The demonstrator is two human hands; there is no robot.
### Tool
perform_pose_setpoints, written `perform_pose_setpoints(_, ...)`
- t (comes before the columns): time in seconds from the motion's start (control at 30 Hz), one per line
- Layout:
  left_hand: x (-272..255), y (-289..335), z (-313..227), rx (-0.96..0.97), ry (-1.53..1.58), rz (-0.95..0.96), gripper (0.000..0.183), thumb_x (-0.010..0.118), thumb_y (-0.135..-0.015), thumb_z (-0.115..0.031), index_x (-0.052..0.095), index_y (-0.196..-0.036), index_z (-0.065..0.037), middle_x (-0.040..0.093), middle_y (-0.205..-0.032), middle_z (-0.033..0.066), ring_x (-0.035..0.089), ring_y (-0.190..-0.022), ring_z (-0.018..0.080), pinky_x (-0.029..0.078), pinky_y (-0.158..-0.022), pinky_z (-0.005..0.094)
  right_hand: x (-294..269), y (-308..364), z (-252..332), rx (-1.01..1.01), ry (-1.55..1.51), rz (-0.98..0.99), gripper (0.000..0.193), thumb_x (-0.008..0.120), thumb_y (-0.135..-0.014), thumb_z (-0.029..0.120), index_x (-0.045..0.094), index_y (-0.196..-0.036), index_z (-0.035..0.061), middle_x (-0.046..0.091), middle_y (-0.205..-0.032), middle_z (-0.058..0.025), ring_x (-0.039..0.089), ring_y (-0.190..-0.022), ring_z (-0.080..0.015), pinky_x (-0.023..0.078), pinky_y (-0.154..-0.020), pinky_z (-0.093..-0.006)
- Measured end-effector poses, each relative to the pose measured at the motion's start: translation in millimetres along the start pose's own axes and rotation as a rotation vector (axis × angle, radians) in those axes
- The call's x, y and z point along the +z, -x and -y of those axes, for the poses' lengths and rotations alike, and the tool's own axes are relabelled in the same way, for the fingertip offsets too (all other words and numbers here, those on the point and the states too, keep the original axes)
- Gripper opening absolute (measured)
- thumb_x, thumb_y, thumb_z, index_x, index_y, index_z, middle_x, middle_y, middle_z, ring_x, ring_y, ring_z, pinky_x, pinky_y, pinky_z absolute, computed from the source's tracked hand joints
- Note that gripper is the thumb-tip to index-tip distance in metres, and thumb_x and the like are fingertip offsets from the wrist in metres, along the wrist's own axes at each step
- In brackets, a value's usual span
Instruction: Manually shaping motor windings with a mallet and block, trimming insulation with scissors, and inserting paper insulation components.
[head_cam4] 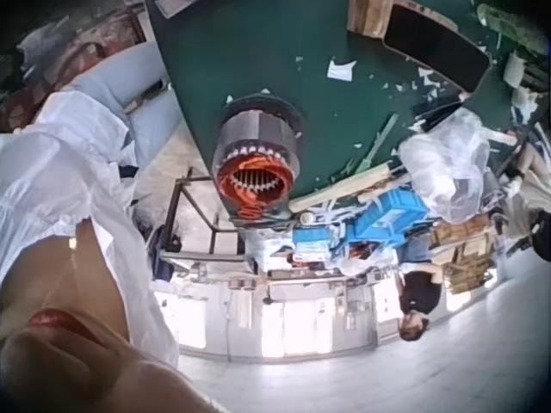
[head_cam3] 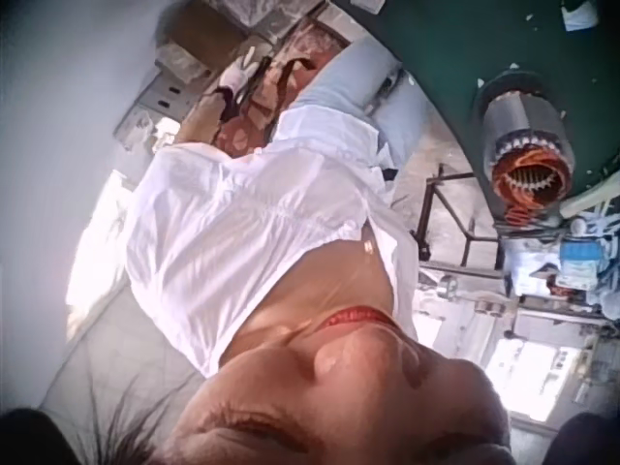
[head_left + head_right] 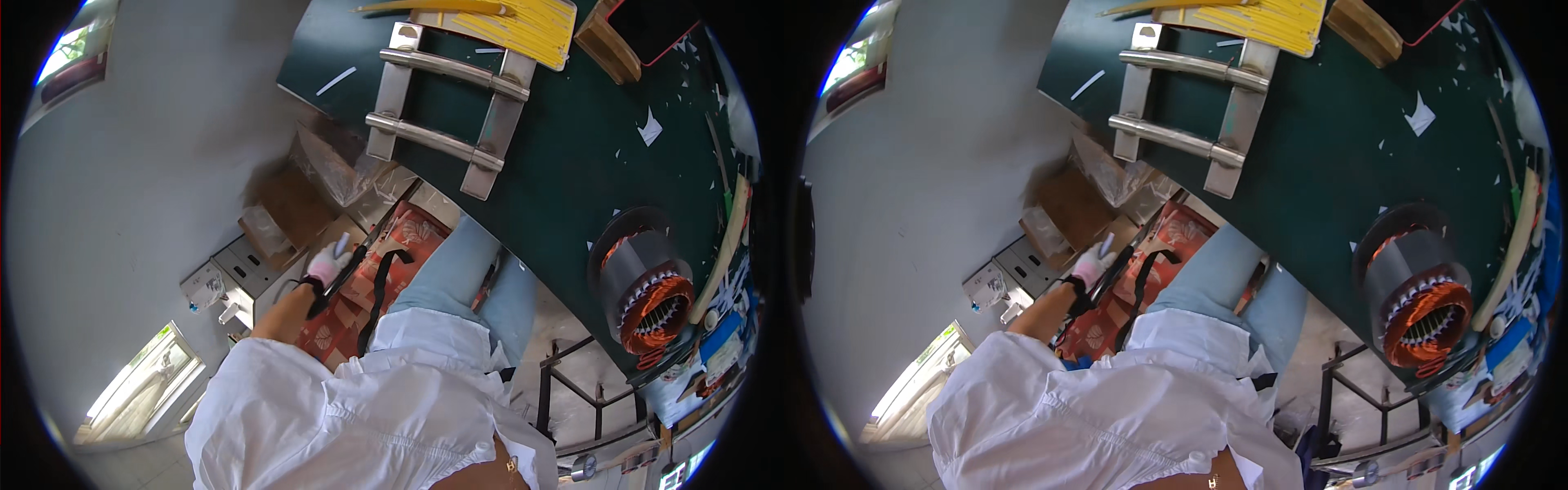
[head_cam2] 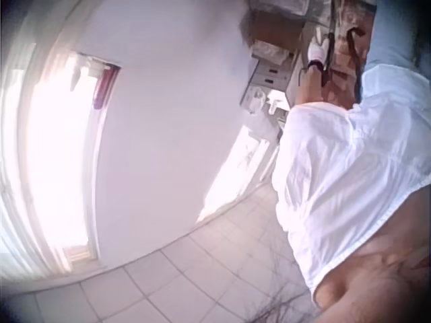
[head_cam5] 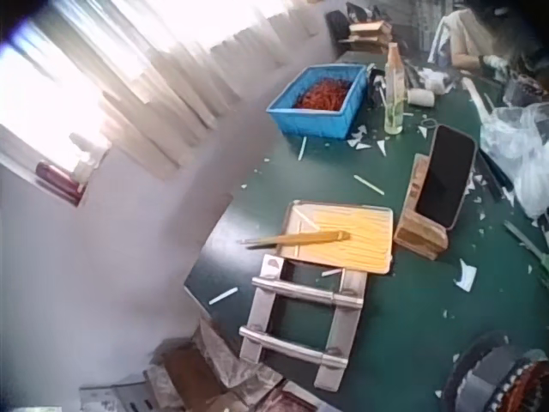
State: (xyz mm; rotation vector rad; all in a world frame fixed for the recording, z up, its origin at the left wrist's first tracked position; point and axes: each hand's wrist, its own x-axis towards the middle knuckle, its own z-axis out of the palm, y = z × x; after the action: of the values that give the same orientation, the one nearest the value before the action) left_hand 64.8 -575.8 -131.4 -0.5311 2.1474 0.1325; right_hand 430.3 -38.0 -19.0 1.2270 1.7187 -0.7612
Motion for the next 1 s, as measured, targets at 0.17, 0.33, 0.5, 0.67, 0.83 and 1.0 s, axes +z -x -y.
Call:
perform_pose_setpoints(0.17, 52, -38, -15, -0.212, -0.135, 0.316, 0.059, 0.066, -0.073, -0.040, 0.054, -0.119, -0.005, 0.061, -0.112, 0.0188, 0.058, -0.107, 0.0321, 0.045, -0.090, 0.0392, 41, -31, 0, 0.081, -0.127, 0.058, 0.036, 0.047, -0.092, 0.022, 0.049, -0.124, 0.0064, 0.055, -0.087, -0.0105, 0.055, -0.078, -0.0232, 0.046, -0.072, -0.0309)
perform_pose_setpoints(0.33, 70, -61, 9, -0.236, -0.125, 0.383, 0.054, 0.066, -0.071, -0.033, 0.057, -0.117, -0.006, 0.061, -0.114, 0.0177, 0.058, -0.108, 0.0311, 0.046, -0.090, 0.0378, 79, -57, -4, 0.152, -0.256, 0.122, 0.035, 0.047, -0.093, 0.023, 0.049, -0.124, 0.0071, 0.055, -0.084, -0.0092, 0.055, -0.075, -0.0218, 0.046, -0.069, -0.0300)
perform_pose_setpoints(0.5, 29, -49, -58, -0.114, -0.279, 0.365, 0.052, 0.066, -0.071, -0.035, 0.059, -0.113, -0.005, 0.063, -0.109, 0.0194, 0.061, -0.101, 0.0311, 0.049, -0.084, 0.0377, 119, -78, 2, 0.185, -0.428, 0.149, 0.035, 0.047, -0.093, 0.025, 0.050, -0.124, 0.0078, 0.055, -0.081, -0.0079, 0.055, -0.071, -0.0204, 0.046, -0.066, -0.0290)
perform_pose_setpoints(0.67, 6, -65, -113, 0.229, -0.329, 0.227, 0.045, 0.069, -0.071, -0.034, 0.064, -0.096, 0.002, 0.067, -0.087, 0.0194, 0.066, -0.079, 0.0307, 0.050, -0.070, 0.0388, 171, -118, 10, 0.199, -0.673, 0.114, 0.035, 0.046, -0.094, 0.026, 0.050, -0.124, 0.0084, 0.054, -0.078, -0.0065, 0.054, -0.068, -0.0190, 0.046, -0.063, -0.0281)
perform_pose_setpoints(0.83, -4, -72, -124, 0.468, -0.559, 0.296, 0.055, 0.066, -0.073, -0.047, 0.062, -0.102, -0.001, 0.065, -0.093, 0.0216, 0.063, -0.087, 0.0350, 0.048, -0.075, 0.0410, 175, -189, -12, 0.332, -1.222, -0.228, 0.035, 0.045, -0.095, 0.030, 0.052, -0.123, 0.0102, 0.043, -0.063, 0.0025, 0.041, -0.049, -0.0087, 0.034, -0.044, -0.0229)
perform_pose_setpoints(1.0, -2, -42, -174, 0.676, -0.662, -0.011, 0.038, 0.054, -0.085, -0.041, 0.056, -0.106, -0.009, 0.065, -0.090, 0.0214, 0.062, -0.085, 0.0377, 0.048, -0.074, 0.0467, 140, -227, -57, -0.051, 0.383, -1.430, 0.055, 0.049, -0.095, 0.023, 0.027, -0.142, 0.0039, 0.055, -0.115, -0.0133, 0.052, -0.106, -0.0198, 0.044, -0.085, -0.0271)
